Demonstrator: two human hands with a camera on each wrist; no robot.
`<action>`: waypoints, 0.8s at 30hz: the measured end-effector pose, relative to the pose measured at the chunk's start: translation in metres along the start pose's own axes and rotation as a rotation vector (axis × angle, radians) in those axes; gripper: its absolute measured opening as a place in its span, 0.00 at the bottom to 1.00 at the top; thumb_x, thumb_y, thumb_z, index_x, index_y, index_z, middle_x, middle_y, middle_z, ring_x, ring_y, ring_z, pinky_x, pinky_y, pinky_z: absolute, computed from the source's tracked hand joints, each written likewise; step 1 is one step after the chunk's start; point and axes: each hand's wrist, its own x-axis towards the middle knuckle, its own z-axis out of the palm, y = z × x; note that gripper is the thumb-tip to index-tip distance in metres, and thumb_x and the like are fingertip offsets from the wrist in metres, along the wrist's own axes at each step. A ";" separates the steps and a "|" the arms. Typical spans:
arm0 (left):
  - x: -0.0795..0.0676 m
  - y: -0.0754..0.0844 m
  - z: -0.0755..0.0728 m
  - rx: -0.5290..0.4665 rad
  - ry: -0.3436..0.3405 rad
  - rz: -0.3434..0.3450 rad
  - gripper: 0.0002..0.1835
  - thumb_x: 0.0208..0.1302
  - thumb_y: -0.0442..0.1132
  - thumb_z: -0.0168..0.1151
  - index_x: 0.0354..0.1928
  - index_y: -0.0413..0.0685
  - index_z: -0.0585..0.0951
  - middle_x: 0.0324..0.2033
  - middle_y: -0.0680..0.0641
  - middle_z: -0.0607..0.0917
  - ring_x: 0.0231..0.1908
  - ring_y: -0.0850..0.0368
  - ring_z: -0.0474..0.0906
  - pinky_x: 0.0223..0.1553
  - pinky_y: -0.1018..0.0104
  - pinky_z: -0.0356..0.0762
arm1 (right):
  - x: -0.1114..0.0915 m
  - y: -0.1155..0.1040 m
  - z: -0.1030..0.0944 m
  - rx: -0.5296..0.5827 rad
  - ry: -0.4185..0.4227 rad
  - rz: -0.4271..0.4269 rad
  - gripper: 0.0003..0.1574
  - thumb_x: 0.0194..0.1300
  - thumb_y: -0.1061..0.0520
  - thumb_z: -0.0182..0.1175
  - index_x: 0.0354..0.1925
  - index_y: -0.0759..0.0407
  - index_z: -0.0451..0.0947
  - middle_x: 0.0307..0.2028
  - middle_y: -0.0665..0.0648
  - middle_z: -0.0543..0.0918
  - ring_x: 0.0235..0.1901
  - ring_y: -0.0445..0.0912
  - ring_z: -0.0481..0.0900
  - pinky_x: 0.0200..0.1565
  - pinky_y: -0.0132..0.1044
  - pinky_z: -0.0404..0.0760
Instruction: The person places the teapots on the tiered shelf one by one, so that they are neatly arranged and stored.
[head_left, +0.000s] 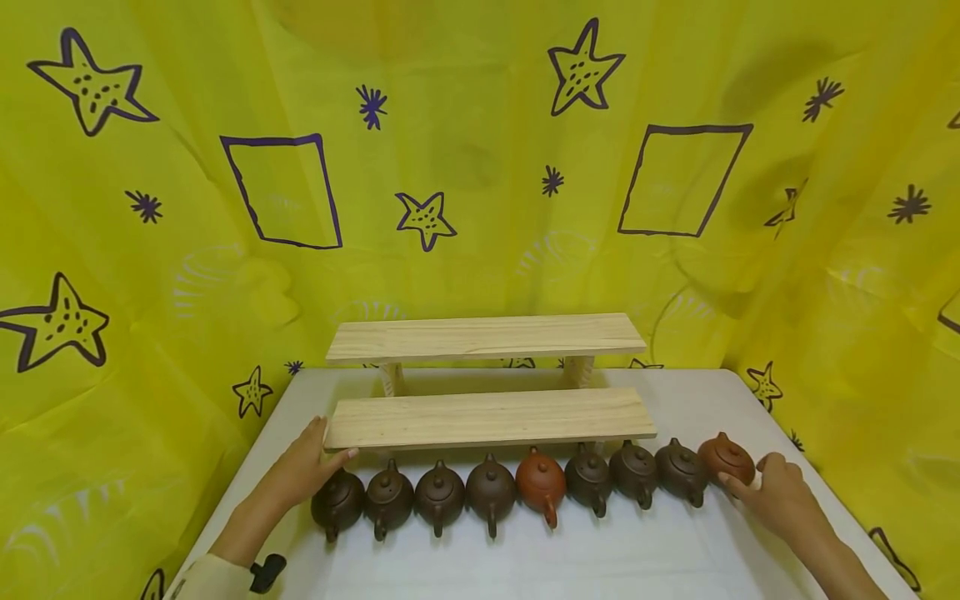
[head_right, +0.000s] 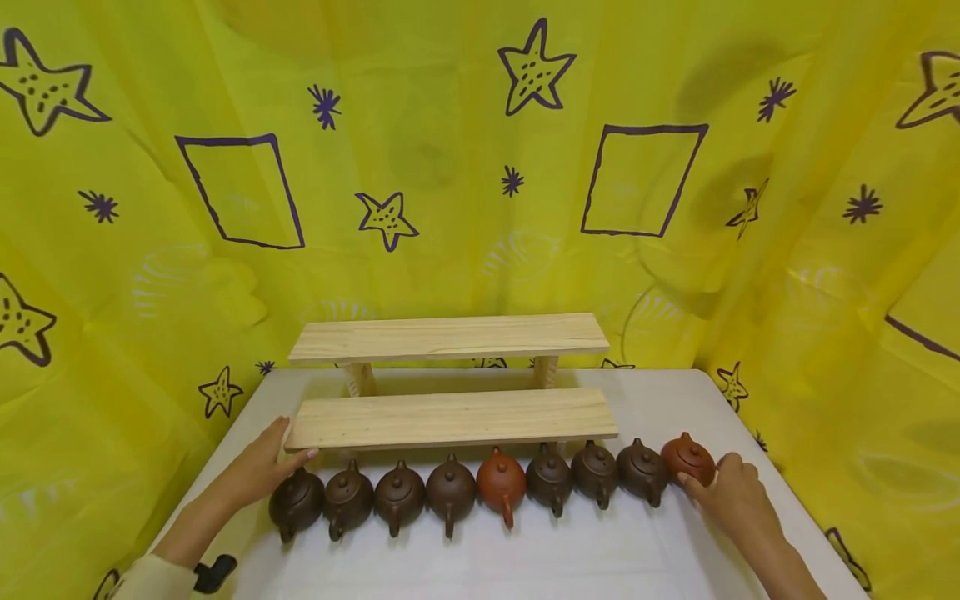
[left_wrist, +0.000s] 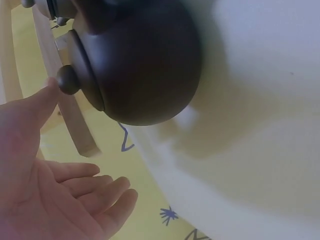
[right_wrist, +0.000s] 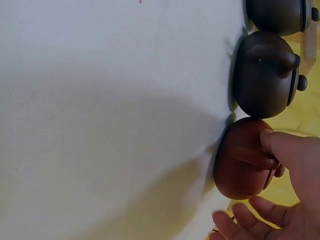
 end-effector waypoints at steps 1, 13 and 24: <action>0.000 0.000 0.000 -0.009 0.001 0.002 0.53 0.77 0.55 0.62 0.74 0.13 0.49 0.73 0.12 0.52 0.74 0.16 0.51 0.73 0.26 0.56 | -0.001 0.000 0.000 -0.009 -0.009 0.003 0.41 0.75 0.41 0.63 0.45 0.83 0.65 0.38 0.80 0.75 0.35 0.66 0.77 0.36 0.57 0.79; 0.002 0.001 0.005 -0.065 0.093 0.060 0.36 0.74 0.48 0.68 0.66 0.22 0.69 0.59 0.25 0.79 0.62 0.29 0.77 0.62 0.33 0.74 | -0.005 -0.008 0.009 -0.073 -0.063 -0.016 0.30 0.80 0.48 0.54 0.38 0.77 0.78 0.36 0.80 0.82 0.38 0.76 0.84 0.32 0.62 0.81; 0.002 -0.001 0.007 -0.068 0.102 0.049 0.40 0.75 0.49 0.67 0.70 0.21 0.67 0.64 0.21 0.75 0.67 0.23 0.71 0.67 0.30 0.69 | -0.008 -0.009 0.017 -0.025 -0.019 -0.012 0.26 0.78 0.54 0.55 0.45 0.83 0.74 0.41 0.86 0.80 0.40 0.78 0.83 0.33 0.62 0.80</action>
